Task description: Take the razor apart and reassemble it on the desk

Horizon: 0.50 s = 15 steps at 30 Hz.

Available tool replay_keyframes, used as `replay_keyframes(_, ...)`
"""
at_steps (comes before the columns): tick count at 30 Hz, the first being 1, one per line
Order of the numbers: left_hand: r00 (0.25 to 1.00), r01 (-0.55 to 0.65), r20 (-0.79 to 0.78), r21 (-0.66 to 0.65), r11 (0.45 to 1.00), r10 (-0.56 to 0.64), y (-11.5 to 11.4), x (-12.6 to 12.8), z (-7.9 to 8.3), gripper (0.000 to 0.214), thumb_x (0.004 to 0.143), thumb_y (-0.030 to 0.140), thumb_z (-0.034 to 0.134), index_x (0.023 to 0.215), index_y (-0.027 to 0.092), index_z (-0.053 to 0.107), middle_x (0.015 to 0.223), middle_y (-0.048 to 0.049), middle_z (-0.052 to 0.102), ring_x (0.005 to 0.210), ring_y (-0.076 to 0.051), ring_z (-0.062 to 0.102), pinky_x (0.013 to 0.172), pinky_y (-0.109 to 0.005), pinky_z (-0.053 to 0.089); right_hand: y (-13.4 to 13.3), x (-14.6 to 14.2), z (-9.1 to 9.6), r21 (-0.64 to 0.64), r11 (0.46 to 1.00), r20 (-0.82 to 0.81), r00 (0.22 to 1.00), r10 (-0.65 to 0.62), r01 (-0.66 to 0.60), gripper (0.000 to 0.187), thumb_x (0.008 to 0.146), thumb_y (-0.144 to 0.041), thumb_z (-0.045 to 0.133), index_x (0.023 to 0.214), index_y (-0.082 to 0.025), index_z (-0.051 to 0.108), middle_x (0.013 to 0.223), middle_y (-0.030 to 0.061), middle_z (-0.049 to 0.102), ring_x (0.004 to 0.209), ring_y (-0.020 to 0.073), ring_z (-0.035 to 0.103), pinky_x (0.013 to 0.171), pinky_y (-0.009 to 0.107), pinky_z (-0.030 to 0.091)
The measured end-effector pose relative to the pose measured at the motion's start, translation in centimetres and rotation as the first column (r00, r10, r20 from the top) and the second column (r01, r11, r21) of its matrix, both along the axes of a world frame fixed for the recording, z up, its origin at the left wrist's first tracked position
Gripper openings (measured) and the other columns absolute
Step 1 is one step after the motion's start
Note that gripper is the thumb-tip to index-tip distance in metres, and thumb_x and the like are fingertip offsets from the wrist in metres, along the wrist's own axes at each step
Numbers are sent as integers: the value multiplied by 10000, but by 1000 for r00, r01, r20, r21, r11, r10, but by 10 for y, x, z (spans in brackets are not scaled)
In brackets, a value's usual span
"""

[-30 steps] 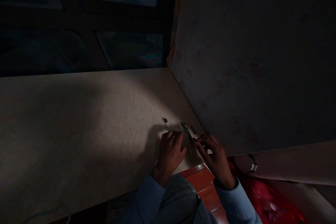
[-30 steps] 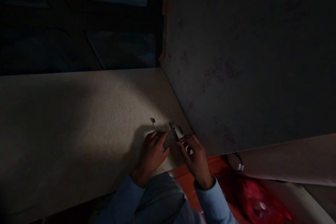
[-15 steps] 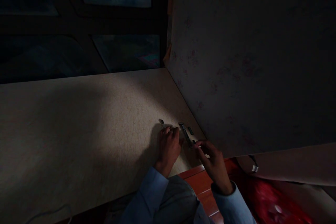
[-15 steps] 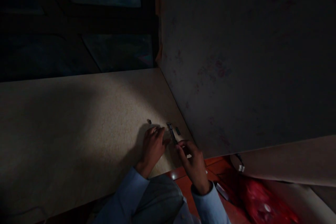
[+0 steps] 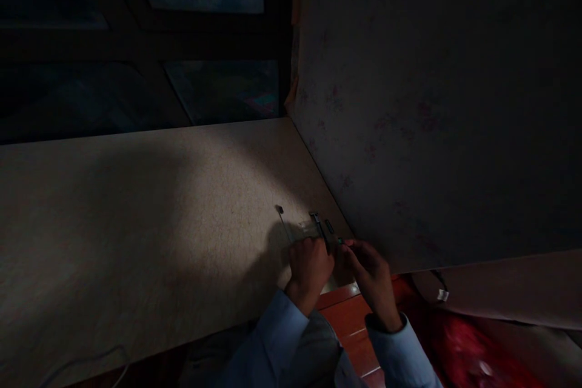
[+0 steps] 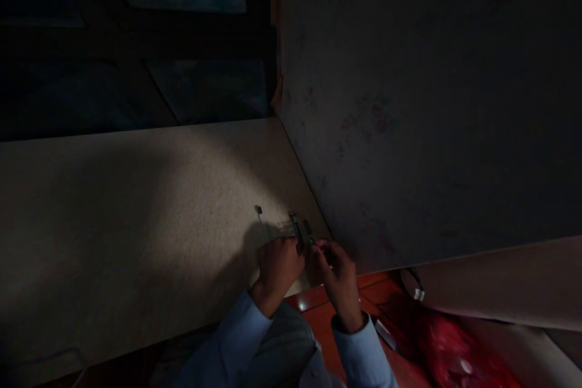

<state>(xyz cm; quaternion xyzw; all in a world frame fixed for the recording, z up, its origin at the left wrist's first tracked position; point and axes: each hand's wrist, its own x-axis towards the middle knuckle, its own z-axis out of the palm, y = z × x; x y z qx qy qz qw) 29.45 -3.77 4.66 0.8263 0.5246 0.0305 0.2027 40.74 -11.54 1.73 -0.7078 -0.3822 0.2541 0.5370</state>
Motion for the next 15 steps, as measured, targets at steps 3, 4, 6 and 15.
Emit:
replay_keyframes(3, 1000, 6, -22, 3, 1000, -6, -3, 7, -7, 246, 910, 259, 542, 880, 159, 765, 862, -182, 747, 836, -298, 724, 664, -362, 516, -3, 3, -1, -3, 1000, -50, 998, -27, 27, 453, 774, -598, 691, 904, -165, 718, 865, 117, 769, 747, 240, 724, 646, 317, 582)
replay_keyframes(4, 1000, 0, -20, 3, 1000, 0, -3, 9, -9, 246, 911, 242, 535, 884, 159, 765, 863, -184, 746, 837, -301, 723, 662, -367, 518, -5, 3, -1, -5, 999, -64, 997, -36, 36, 446, 770, -589, 699, 907, -164, 719, 876, 118, 770, 768, 246, 728, 663, 325, 586)
replay_keyframes(6, 1000, -17, -6, 9, 1000, 17, -4, 11, -12, 245, 909, 245, 537, 882, 158, 764, 868, -187, 745, 835, -309, 721, 662, -380, 523, -7, 4, -1, -7, 999, -83, 996, -35, 34, 425, 766, -566, 710, 906, -165, 720, 892, 118, 771, 805, 254, 731, 695, 336, 589)
replay_keyframes(15, 990, -105, 95, 22, 994, 102, -6, 5, 5, 266, 889, 305, 532, 821, 184, 758, 795, -143, 756, 720, -268, 710, 584, -318, 448, -11, 3, 2, 60, 995, -104, 991, -79, 86, 360, 771, -494, 715, 937, -175, 702, 890, 110, 765, 784, 232, 713, 657, 317, 579)
